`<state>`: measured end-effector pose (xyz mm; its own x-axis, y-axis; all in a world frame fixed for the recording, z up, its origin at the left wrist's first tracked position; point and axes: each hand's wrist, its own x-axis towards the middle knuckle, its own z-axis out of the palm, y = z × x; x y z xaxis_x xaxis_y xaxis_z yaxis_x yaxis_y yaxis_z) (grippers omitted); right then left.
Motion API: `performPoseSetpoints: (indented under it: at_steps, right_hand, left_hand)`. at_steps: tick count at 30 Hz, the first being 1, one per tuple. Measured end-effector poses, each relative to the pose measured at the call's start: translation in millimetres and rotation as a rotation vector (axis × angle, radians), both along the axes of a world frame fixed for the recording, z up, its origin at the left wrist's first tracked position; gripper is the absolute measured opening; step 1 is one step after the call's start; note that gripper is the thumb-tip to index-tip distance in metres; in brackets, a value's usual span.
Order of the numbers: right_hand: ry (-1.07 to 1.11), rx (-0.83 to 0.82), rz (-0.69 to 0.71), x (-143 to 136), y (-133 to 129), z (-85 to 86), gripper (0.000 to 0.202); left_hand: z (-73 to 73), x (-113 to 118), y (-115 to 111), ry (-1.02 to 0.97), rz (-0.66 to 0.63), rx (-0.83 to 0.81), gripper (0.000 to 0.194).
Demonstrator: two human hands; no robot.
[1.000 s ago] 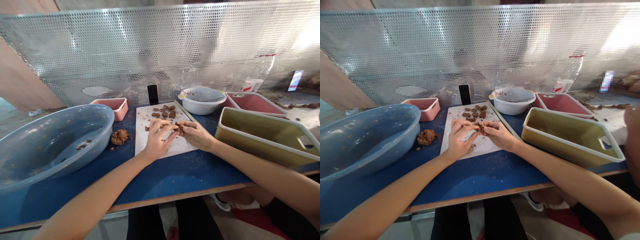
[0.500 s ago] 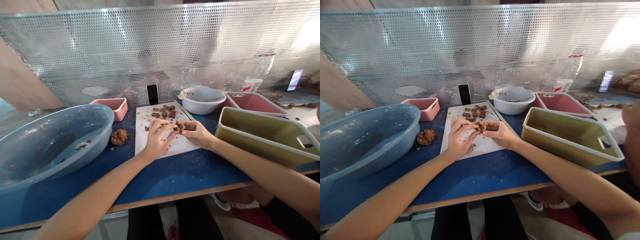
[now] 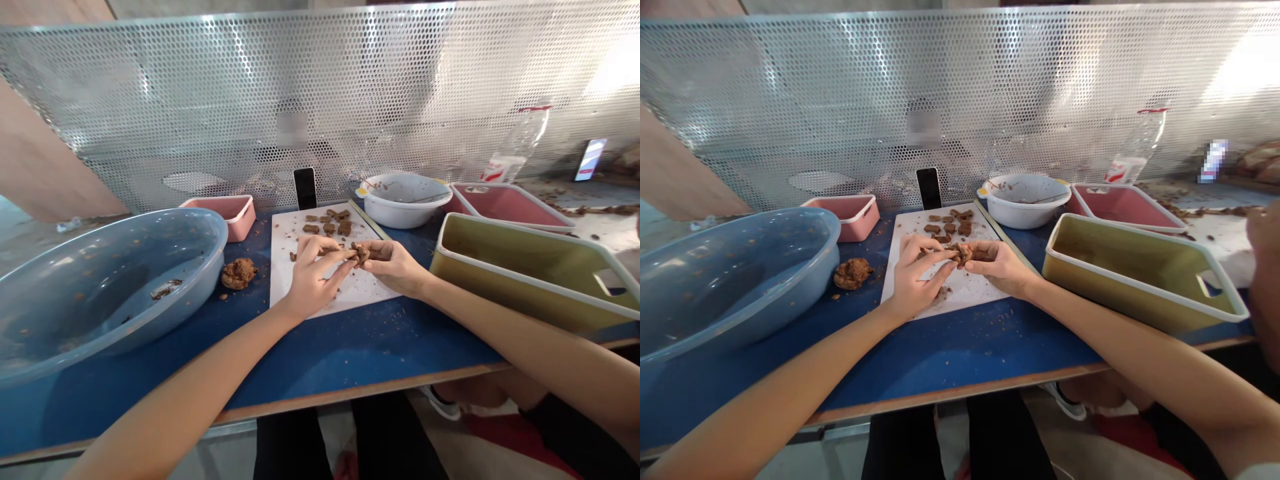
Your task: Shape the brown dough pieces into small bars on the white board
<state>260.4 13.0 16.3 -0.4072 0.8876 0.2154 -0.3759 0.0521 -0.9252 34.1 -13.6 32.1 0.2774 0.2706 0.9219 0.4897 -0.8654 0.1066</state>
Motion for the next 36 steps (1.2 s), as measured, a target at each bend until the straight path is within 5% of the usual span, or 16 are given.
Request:
performPoseSetpoints:
  at_steps: [36]
  right_hand:
    - [-0.011,0.024,-0.019,-5.5,-3.6,-0.2,0.05]
  left_hand:
    - [1.7,2.0,-0.1,-0.03,-0.027,-0.037,0.008]
